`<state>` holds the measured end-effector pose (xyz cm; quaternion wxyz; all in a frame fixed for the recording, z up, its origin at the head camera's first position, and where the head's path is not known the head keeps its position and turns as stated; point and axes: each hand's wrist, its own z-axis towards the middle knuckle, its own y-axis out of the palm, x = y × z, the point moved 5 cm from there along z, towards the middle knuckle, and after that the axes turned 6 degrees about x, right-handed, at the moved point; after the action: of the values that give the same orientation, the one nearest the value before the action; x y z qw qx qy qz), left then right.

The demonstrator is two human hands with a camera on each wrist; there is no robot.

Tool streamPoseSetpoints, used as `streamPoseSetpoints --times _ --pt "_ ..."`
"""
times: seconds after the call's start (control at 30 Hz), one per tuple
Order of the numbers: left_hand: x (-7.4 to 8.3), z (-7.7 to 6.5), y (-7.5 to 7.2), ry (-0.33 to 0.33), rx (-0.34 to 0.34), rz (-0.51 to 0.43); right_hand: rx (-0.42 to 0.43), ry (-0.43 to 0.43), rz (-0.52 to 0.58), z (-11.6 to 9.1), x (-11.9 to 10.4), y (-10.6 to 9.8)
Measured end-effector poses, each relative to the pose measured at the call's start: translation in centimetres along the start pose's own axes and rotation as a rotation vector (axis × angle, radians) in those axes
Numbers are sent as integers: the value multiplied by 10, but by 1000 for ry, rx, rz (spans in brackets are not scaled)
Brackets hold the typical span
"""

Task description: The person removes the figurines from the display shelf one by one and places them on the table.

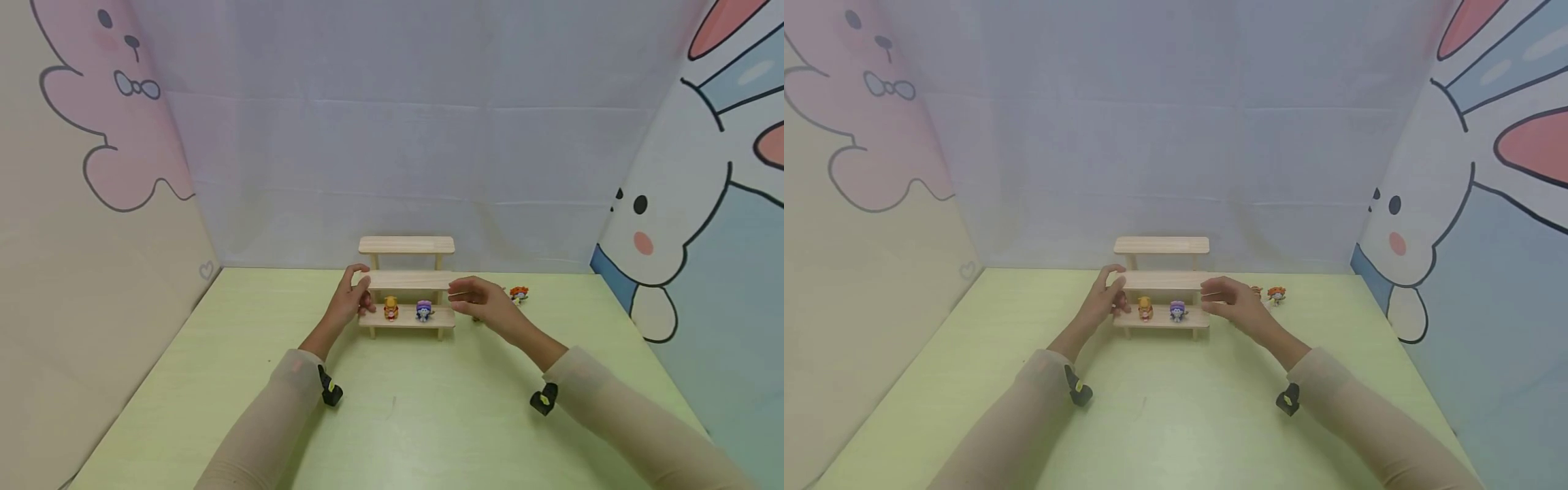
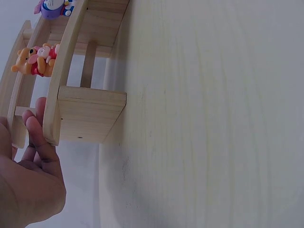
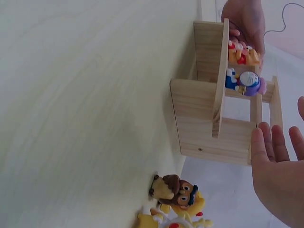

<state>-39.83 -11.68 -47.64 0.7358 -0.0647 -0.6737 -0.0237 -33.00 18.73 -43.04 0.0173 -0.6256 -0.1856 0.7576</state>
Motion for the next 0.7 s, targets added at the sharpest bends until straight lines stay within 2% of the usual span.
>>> streamPoseSetpoints --times 0.3,0.53,0.7 --pt "-1 2 0 -5 -2 2 63 -51 -1 -2 5 33" --pt "1 1 0 -15 -18 -10 48 -12 55 0 13 52" --pt "1 2 0 -14 -17 -14 86 -1 44 4 16 61"
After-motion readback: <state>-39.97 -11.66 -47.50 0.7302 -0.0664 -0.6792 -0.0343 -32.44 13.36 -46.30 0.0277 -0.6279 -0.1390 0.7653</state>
